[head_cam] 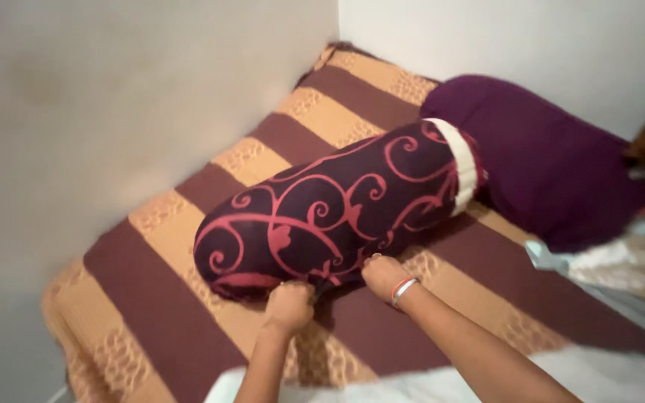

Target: The person sits on a bed and repeatedly pats, squeezes, and rolls a cylindrical pillow on their lap to fluff it. They adjust the pillow's position and orientation multiple times while continuing to pat and press it.

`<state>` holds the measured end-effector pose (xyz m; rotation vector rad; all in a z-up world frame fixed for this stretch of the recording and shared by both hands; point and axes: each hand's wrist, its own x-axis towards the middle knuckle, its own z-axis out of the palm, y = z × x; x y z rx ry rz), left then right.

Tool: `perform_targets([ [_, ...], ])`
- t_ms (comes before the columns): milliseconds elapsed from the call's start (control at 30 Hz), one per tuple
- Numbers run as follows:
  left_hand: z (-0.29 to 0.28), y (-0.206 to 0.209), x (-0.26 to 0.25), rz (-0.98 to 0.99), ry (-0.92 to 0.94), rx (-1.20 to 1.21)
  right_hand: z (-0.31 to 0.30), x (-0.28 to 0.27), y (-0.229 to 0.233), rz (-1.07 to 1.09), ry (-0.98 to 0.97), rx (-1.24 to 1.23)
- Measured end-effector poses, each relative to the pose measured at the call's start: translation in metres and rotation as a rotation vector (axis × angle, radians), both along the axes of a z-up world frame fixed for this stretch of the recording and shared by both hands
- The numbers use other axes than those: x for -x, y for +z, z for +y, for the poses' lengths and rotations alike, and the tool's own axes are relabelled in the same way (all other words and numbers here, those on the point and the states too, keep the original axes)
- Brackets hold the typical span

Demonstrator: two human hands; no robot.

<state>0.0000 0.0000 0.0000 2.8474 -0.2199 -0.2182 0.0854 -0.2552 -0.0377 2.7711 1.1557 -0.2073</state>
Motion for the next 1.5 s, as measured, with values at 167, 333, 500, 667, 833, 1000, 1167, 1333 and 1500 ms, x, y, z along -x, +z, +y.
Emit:
perform_targets([
  [167,-0.018,0.012,0.071,-0.054,-0.048,0.099,-0.025,0.105,0.014,0.061,-0.067,-0.017],
  [333,-0.076,0.056,0.131,0.038,-0.023,0.12,-0.08,0.181,0.059,0.082,-0.081,-0.064],
  [500,-0.122,0.139,0.161,0.051,0.197,0.293,-0.119,0.22,0.094,0.161,-0.055,0.028],
  [667,-0.132,0.199,0.141,-0.427,0.373,0.492,-0.13,0.258,0.062,0.109,-0.063,-0.013],
  [833,-0.134,0.2,0.081,-0.675,0.268,0.302,-0.139,0.281,0.052,0.116,-0.114,-0.192],
  [1000,-0.147,0.139,0.064,-0.503,0.242,0.038,-0.131,0.28,0.034,0.015,-0.136,-0.218],
  [1167,-0.148,0.152,0.062,-0.261,0.208,-0.002,-0.125,0.301,0.057,0.216,-0.278,-0.155],
  [1333,-0.16,0.167,0.086,-0.305,0.097,0.028,-0.1,0.283,0.171,0.447,-0.28,-0.177],
  [1500,-0.173,0.178,0.12,-0.43,0.053,0.09,-0.122,0.222,0.311,0.413,-0.222,-1.232],
])
